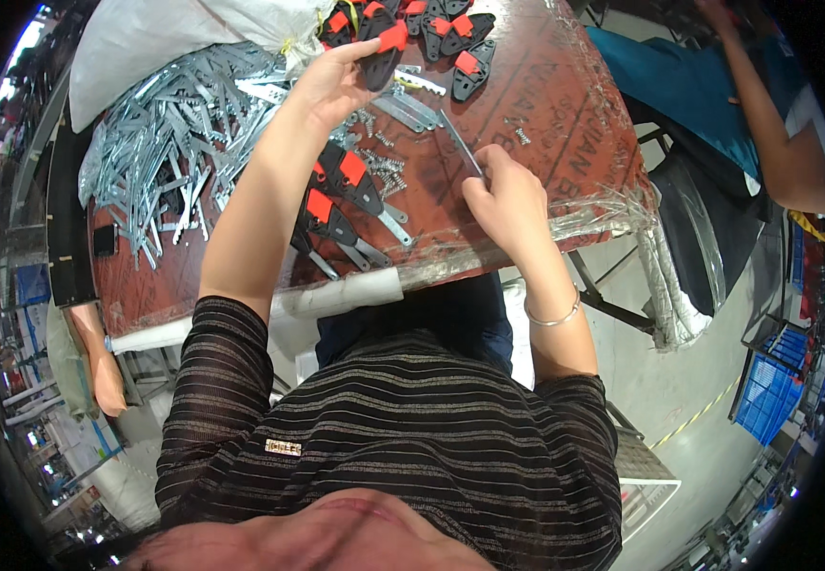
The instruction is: The person inserts metal strips into red and black plastic handles at a workbench. They repeatedly pick up a metal strip, align it with the handle, and press it into place, then set the assembled unit aside.
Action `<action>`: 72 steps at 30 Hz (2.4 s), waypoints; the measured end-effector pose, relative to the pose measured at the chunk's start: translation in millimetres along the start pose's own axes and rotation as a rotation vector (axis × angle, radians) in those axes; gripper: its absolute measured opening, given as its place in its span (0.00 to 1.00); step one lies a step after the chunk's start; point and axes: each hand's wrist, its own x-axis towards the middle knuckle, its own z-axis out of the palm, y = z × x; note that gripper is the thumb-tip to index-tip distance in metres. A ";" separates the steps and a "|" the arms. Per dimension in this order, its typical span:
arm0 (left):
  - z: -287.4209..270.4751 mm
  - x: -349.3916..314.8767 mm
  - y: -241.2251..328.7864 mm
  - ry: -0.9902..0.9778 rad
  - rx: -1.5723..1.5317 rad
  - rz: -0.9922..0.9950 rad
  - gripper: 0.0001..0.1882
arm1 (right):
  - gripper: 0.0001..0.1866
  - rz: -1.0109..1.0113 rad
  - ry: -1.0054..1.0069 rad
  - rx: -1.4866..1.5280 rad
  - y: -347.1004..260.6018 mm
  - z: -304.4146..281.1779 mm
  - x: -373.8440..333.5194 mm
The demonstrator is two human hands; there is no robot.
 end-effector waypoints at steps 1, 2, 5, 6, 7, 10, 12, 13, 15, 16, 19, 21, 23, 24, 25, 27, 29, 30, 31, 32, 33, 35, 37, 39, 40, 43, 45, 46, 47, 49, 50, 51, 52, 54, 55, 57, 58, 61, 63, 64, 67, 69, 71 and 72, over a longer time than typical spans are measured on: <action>2.3 -16.0 -0.6 0.006 -0.058 -0.008 0.14 | 0.10 -0.043 0.015 0.129 1.3 -0.3 -6.8; 2.2 -27.7 -1.7 0.012 -0.117 -0.016 0.14 | 0.09 -0.086 0.030 0.259 2.3 0.2 -13.9; -9.1 -45.4 -14.9 -0.022 -0.225 0.014 0.14 | 0.06 -0.102 -0.113 0.603 -9.3 6.5 -40.6; -11.5 -52.2 -18.2 -0.028 -0.238 0.027 0.14 | 0.06 -0.094 -0.149 0.708 -16.3 9.3 -48.0; -10.8 -58.4 -21.7 -0.034 -0.191 0.088 0.15 | 0.07 -0.081 -0.180 0.843 -19.5 12.2 -52.2; -4.6 -78.0 -27.5 -0.018 -0.209 0.176 0.15 | 0.09 -0.071 -0.159 0.838 -22.7 12.5 -57.3; -2.9 -88.2 -29.2 -0.012 -0.185 0.203 0.14 | 0.10 -0.071 -0.195 0.810 -24.3 10.0 -60.2; -0.9 -92.0 -31.7 -0.001 -0.174 0.222 0.14 | 0.11 -0.067 -0.214 0.797 -24.3 9.2 -61.8; 3.3 -100.3 -33.5 -0.001 -0.159 0.273 0.14 | 0.11 -0.074 -0.224 0.791 -23.5 9.4 -62.2; 3.6 -104.1 -34.8 0.010 -0.126 0.303 0.14 | 0.12 -0.076 -0.229 0.788 -22.7 9.8 -63.0; 3.6 -111.3 -39.3 0.019 -0.043 0.389 0.13 | 0.12 -0.041 -0.280 0.837 -24.8 5.3 -66.9; 3.7 -113.7 -42.6 -0.007 -0.013 0.439 0.13 | 0.12 0.001 -0.307 0.891 -23.3 3.4 -67.2; 3.4 -119.2 -43.2 -0.023 -0.031 0.412 0.13 | 0.12 0.020 -0.317 0.909 -20.2 1.9 -66.1; 2.1 -121.0 -42.7 -0.031 -0.040 0.399 0.13 | 0.12 -0.003 -0.340 0.869 -18.7 0.5 -65.3; -2.0 -122.7 -41.3 -0.041 -0.013 0.372 0.13 | 0.13 -0.028 -0.365 0.829 -17.7 -1.1 -64.4; -10.6 -125.8 -39.0 -0.062 0.041 0.319 0.13 | 0.13 -0.041 -0.415 0.778 -19.0 -4.4 -62.5; -10.6 -128.0 -43.1 -0.056 0.076 0.327 0.13 | 0.14 -0.016 -0.464 0.756 -22.3 -7.5 -60.7; -9.9 -129.6 -45.6 -0.053 0.093 0.332 0.13 | 0.14 -0.001 -0.463 0.805 -22.5 -5.1 -60.6; -7.3 -129.4 -47.7 -0.056 0.104 0.326 0.13 | 0.15 0.014 -0.459 0.853 -24.0 -2.1 -59.7; -2.0 -131.4 -51.9 -0.058 0.101 0.300 0.13 | 0.15 0.029 -0.454 0.900 -27.8 1.3 -58.9; 3.2 -135.0 -55.4 -0.068 0.057 0.261 0.14 | 0.17 0.015 -0.365 0.908 -36.3 8.7 -60.7; 4.9 -139.1 -55.0 -0.087 0.072 0.230 0.17 | 0.19 -0.022 -0.339 0.944 -33.7 18.1 -59.0; -0.2 -134.8 -54.3 -0.175 -0.134 0.258 0.20 | 0.20 -0.008 -0.384 1.012 -33.6 19.3 -56.9; -1.7 -134.4 -50.0 -0.205 -0.334 0.270 0.30 | 0.20 0.026 -0.455 1.101 -34.5 18.7 -56.3; -1.3 -131.9 -46.9 -0.202 -0.391 0.249 0.32 | 0.20 0.047 -0.487 1.115 -36.3 20.3 -56.7; -0.8 -126.7 -49.0 -0.224 -0.431 0.259 0.33 | 0.20 0.079 -0.546 1.161 -40.9 27.7 -61.4; -4.2 -121.7 -54.4 -0.169 -0.447 0.315 0.32 | 0.19 0.081 -0.517 1.122 -44.4 33.4 -64.7; -3.5 -120.5 -54.6 -0.141 -0.452 0.344 0.31 | 0.19 0.080 -0.503 1.104 -46.3 35.6 -65.6; 2.4 -122.6 -52.7 -0.063 -0.432 0.358 0.31 | 0.18 0.110 -0.485 1.128 -48.5 36.6 -65.8; 1.0 -121.8 -53.5 -0.036 -0.435 0.371 0.31 | 0.17 0.103 -0.482 1.108 -50.4 39.1 -61.9; 0.8 -121.3 -54.5 -0.024 -0.436 0.376 0.31 | 0.17 0.101 -0.479 1.098 -51.3 40.4 -59.7; 3.7 -122.0 -60.5 -0.066 -0.396 0.367 0.32 | 0.16 0.104 -0.499 1.123 -54.6 41.4 -56.8; 9.6 -124.6 -64.0 -0.052 -0.394 0.318 0.32 | 0.16 0.106 -0.514 1.149 -59.6 41.5 -52.4; 3.4 -122.7 -64.9 -0.059 -0.446 0.302 0.32 | 0.15 0.096 -0.539 1.157 -63.3 44.9 -46.9; 2.6 -122.4 -63.1 -0.007 -0.403 0.290 0.32 | 0.15 0.084 -0.548 1.138 -61.8 48.1 -44.9; -0.6 -123.6 -57.5 0.095 -0.318 0.265 0.32 | 0.17 0.037 -0.589 1.078 -55.8 51.2 -39.9; -11.9 -125.7 -54.5 0.101 -0.293 0.202 0.30 | 0.18 -0.053 -0.531 0.941 -53.1 52.0 -35.5; -23.7 -121.0 -42.0 0.057 -0.321 0.327 0.25 | 0.22 -0.246 -0.335 0.370 -51.3 41.8 -20.1; -31.6 -120.4 -34.0 0.082 -0.307 0.375 0.24 | 0.18 -0.321 -0.116 0.103 -42.5 43.2 -2.3; -36.3 -120.0 -29.1 0.097 -0.284 0.383 0.23 | 0.16 -0.385 0.018 -0.062 -36.5 42.6 10.3; -45.3 -116.6 -18.9 0.134 -0.106 0.394 0.18 | 0.15 -0.370 0.213 -0.370 -20.5 43.8 50.8; -47.5 -115.3 -10.7 0.192 0.002 0.394 0.24 | 0.16 -0.340 0.171 -0.464 -16.4 45.4 69.5; -48.6 -112.0 -5.4 0.369 0.245 0.595 0.26 | 0.20 -0.282 0.090 -0.509 -13.8 47.4 85.0; -49.0 -109.8 -3.2 0.455 0.367 0.693 0.28 | 0.19 -0.249 0.020 -0.478 -12.5 44.6 88.6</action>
